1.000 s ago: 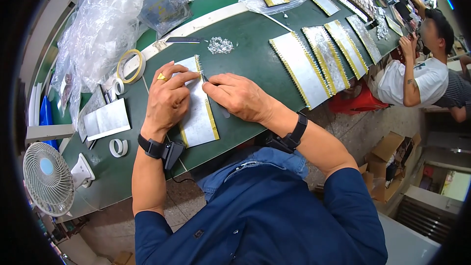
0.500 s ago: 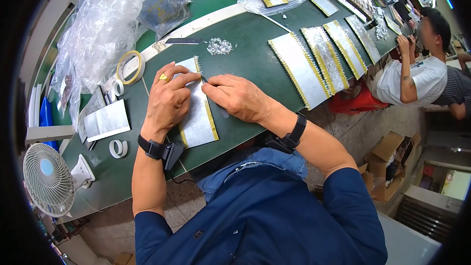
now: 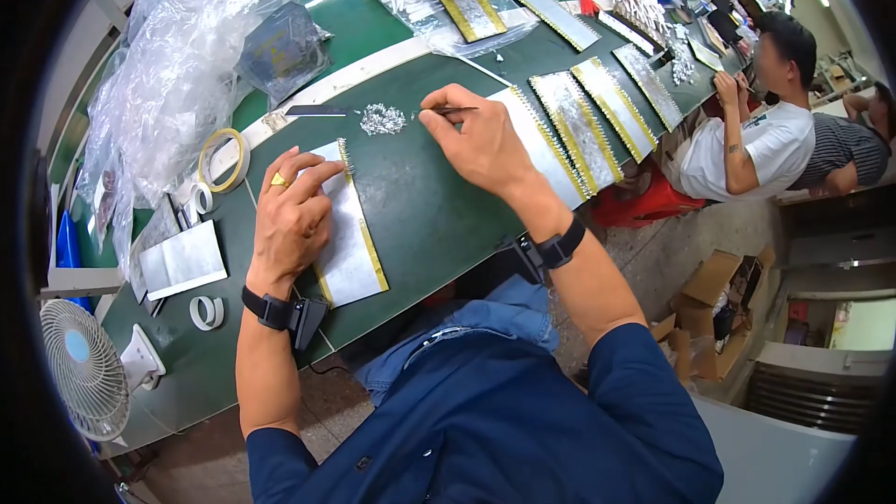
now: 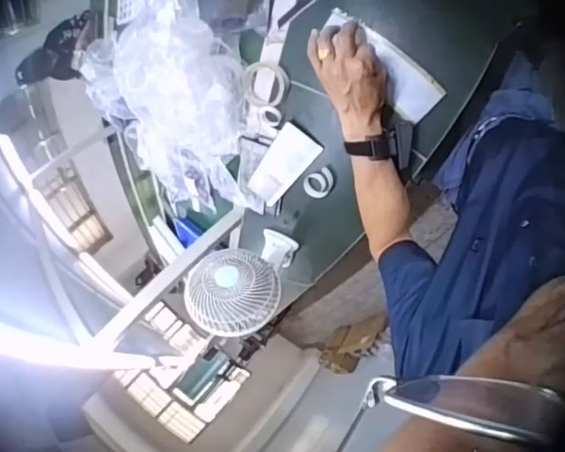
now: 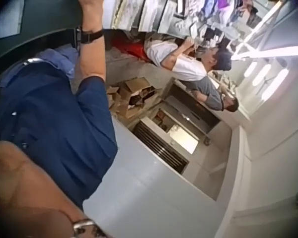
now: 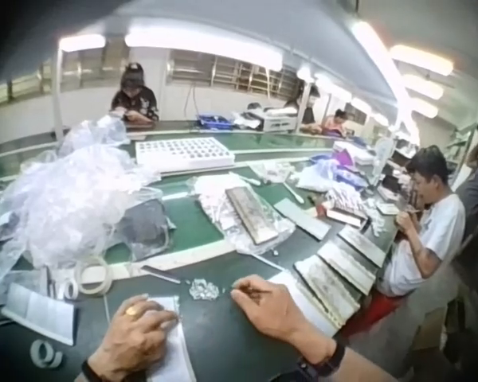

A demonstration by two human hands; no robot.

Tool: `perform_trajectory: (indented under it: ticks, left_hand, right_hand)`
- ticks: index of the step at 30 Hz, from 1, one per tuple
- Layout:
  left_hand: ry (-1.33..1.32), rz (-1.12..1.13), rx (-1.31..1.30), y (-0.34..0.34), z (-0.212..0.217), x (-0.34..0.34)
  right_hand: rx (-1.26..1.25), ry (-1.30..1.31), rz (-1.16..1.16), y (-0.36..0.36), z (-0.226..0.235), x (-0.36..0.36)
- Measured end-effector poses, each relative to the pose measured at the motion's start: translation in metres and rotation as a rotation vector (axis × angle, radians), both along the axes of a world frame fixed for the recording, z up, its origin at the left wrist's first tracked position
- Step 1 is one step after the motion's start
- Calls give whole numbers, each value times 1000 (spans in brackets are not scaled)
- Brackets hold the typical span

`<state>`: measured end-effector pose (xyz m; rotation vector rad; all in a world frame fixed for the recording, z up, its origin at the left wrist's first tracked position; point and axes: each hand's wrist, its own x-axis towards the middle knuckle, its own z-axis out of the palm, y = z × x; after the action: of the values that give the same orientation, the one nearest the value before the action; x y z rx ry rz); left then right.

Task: The person picks up small components with tweezers and places them onto the edge of a metal plate, then uses a pen to mark the plate. These actions are repeated as the person works along the row of components.

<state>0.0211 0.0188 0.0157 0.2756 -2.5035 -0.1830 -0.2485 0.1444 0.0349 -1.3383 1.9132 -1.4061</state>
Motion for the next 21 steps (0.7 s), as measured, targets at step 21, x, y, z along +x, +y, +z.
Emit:
perform_trajectory:
  ticks: [21]
  left_hand:
    - [56,-4,100,4,1,4]
  right_hand:
    - [204,86,196,-9,11,-17]
